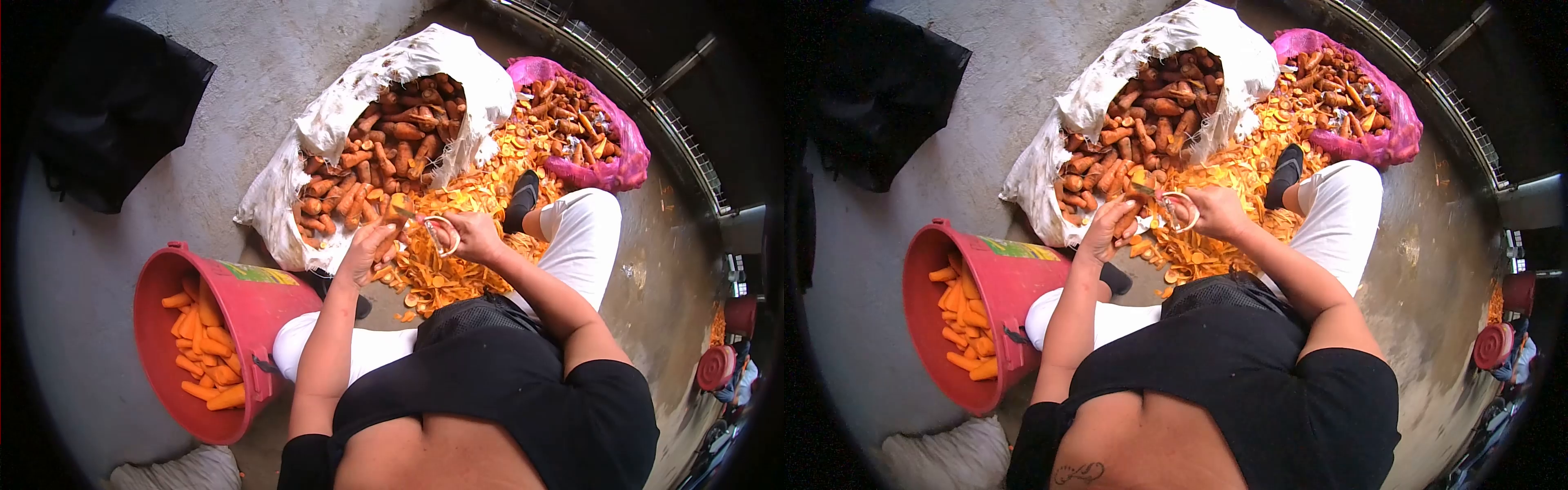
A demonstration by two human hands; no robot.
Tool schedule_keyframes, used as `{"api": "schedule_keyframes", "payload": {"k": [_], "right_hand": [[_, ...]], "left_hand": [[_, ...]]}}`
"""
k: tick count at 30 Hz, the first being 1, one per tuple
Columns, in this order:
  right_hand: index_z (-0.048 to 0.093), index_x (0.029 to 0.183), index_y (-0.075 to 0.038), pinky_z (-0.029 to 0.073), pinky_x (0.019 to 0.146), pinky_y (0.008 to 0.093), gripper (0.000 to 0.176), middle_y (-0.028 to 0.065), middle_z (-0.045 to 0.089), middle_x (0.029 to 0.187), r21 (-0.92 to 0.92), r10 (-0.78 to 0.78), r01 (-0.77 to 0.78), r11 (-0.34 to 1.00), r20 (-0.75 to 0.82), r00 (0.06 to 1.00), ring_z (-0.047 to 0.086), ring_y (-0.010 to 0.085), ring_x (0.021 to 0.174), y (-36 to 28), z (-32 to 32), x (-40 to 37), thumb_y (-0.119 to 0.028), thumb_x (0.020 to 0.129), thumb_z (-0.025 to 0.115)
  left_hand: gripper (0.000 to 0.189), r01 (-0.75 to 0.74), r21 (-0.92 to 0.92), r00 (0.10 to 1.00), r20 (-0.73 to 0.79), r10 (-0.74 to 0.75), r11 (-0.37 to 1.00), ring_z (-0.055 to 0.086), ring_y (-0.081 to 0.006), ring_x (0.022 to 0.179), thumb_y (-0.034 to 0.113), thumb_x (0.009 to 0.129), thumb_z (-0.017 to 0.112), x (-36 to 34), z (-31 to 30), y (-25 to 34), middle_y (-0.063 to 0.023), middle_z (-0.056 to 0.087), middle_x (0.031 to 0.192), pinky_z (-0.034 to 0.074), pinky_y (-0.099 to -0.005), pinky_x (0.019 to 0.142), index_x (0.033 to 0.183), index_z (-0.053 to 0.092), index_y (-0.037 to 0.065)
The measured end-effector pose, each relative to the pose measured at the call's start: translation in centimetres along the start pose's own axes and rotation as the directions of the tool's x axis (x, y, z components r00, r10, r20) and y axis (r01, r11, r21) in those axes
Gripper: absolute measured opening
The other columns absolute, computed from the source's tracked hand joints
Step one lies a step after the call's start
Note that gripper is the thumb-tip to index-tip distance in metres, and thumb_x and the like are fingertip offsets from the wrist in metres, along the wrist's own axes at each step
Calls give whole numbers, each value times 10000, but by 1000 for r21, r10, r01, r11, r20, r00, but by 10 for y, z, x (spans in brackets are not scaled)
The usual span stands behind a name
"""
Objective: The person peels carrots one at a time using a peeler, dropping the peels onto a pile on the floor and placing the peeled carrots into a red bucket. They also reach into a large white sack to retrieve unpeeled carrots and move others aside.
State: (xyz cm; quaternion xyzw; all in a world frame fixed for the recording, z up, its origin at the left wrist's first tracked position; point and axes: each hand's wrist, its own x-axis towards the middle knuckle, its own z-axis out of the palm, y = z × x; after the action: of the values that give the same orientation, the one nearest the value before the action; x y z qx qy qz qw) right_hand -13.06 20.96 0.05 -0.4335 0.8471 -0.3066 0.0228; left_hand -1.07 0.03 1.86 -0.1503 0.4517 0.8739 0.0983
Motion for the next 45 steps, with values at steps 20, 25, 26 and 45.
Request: {"api": "schedule_keyframes", "payload": {"k": [20,25,26,45], "right_hand": [[648,1107,-196,506,626,410,417,154,666,786,-162,527,-515,842,41,849,642,331,691,104,27,-12,-510,896,471],[652,1043,-169,498,573,414,348,153,644,727,80,260,-267,960,94,961,635,320,640,15,10,3,-452,875,540],[654,1008,-179,493,546,417,373,147,632,690,122,157,-160,980,35,987,626,319,617,12,14,2,-499,878,513],[581,744,-129,454,458,432,359,126,561,547,-189,-20,21,982,9,1000,578,328,498,32,29,4,-470,855,552]], "left_hand": [[388,-35,86,998,-52,39,996,424,-20,487,200,900,526,-6,-4,0,-61,583,876,278,-131,333,1208,466,-27],[311,-30,116,997,-72,39,993,429,-20,492,190,911,521,-1,-2,0,-49,582,863,286,-132,341,1150,494,-7],[286,-26,110,997,-75,35,994,435,-16,491,195,911,530,-1,-1,0,-37,580,853,296,-135,344,1125,512,6],[247,48,180,992,-126,-25,983,432,-11,474,225,912,549,9,-7,-16,11,560,801,278,-149,341,1048,561,19]]}}
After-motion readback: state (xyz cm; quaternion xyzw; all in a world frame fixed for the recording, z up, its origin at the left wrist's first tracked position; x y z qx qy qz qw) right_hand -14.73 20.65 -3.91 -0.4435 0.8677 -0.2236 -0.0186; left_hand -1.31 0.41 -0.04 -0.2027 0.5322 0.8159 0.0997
